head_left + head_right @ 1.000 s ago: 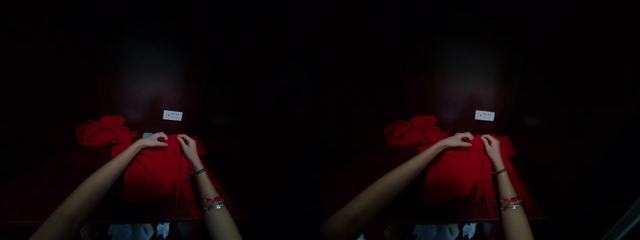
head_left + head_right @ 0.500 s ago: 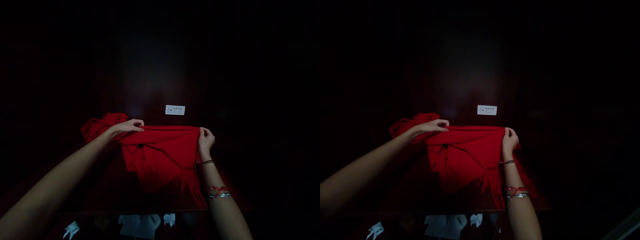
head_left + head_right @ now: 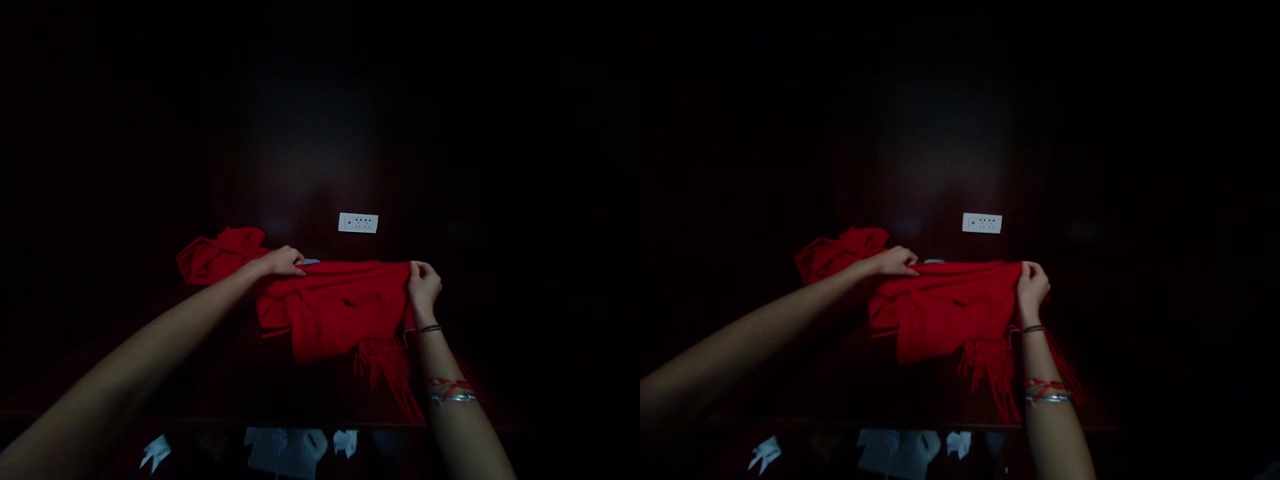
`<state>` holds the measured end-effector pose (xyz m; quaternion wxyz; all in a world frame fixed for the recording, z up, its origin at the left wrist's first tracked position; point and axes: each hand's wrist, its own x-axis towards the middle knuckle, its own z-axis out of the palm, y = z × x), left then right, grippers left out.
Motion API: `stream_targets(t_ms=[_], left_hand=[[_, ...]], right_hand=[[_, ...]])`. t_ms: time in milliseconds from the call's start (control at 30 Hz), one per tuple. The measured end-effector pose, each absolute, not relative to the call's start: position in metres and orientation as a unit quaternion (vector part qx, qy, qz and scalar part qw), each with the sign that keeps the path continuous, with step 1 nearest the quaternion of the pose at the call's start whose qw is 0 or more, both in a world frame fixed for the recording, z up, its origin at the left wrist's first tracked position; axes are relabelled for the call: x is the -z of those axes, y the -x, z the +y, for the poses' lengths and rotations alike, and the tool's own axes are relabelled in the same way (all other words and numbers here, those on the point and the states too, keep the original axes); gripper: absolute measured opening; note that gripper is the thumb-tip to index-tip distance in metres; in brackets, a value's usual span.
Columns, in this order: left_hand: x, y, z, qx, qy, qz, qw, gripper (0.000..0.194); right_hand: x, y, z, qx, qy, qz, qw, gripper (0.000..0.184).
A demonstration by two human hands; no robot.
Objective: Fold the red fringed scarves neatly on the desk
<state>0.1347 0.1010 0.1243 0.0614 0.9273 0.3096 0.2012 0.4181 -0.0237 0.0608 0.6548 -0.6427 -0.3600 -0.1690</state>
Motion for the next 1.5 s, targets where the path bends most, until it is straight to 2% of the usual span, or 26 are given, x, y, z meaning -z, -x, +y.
stream_targets(t_ms=[33,100,200,333,467,600,833,1000,1100,1300,1400,1500], left_hand=[[-0.109,-0.134,0.100,-0.185,-0.920,0.330,0.100,0.028],[-0.088,-0.131,0.098,-0.233,-0.886,0.344,0.206,0.028],[-0.082,-0.132,0.091,-0.315,-0.833,0.315,0.329,0.025],[-0.085,-0.152,0.076,-0.329,-0.858,0.229,0.322,0.020],[-0.070,-0.173,0.063,-0.323,-0.888,0.157,0.286,0.015],[-0.057,-0.175,0.060,-0.320,-0.885,0.144,0.305,0.016],[-0.071,-0.150,0.053,-0.304,-0.863,0.197,0.353,0.018],[-0.089,-0.125,0.047,-0.253,-0.826,0.198,0.463,0.016],[-0.090,-0.112,0.047,-0.174,-0.821,0.187,0.511,0.017],[-0.078,-0.115,0.043,0.011,-0.769,0.158,0.619,0.040],[-0.077,-0.124,0.039,-0.008,-0.776,0.139,0.615,0.043],[-0.082,-0.128,0.043,-0.149,-0.825,0.178,0.515,0.033]], right_hand=[[-0.059,-0.421,-0.022,0.163,0.659,-0.373,0.633,0.030],[-0.056,-0.422,-0.019,0.169,0.674,-0.405,0.594,0.029],[-0.056,-0.413,-0.019,0.222,0.659,-0.462,0.551,0.027],[-0.058,-0.378,-0.021,0.269,0.572,-0.606,0.483,0.030],[-0.054,-0.345,-0.021,0.203,0.482,-0.757,0.392,0.035],[-0.046,-0.337,-0.017,0.157,0.483,-0.797,0.328,0.022],[-0.056,-0.342,-0.024,0.150,0.504,-0.715,0.460,0.022],[-0.064,-0.345,-0.030,0.189,0.507,-0.665,0.515,0.023],[-0.063,-0.348,-0.030,0.202,0.508,-0.656,0.520,0.023],[-0.059,-0.358,-0.023,0.210,0.531,-0.642,0.512,0.023],[-0.058,-0.364,-0.021,0.212,0.533,-0.636,0.516,0.024],[-0.058,-0.367,-0.022,0.226,0.536,-0.622,0.525,0.025]])
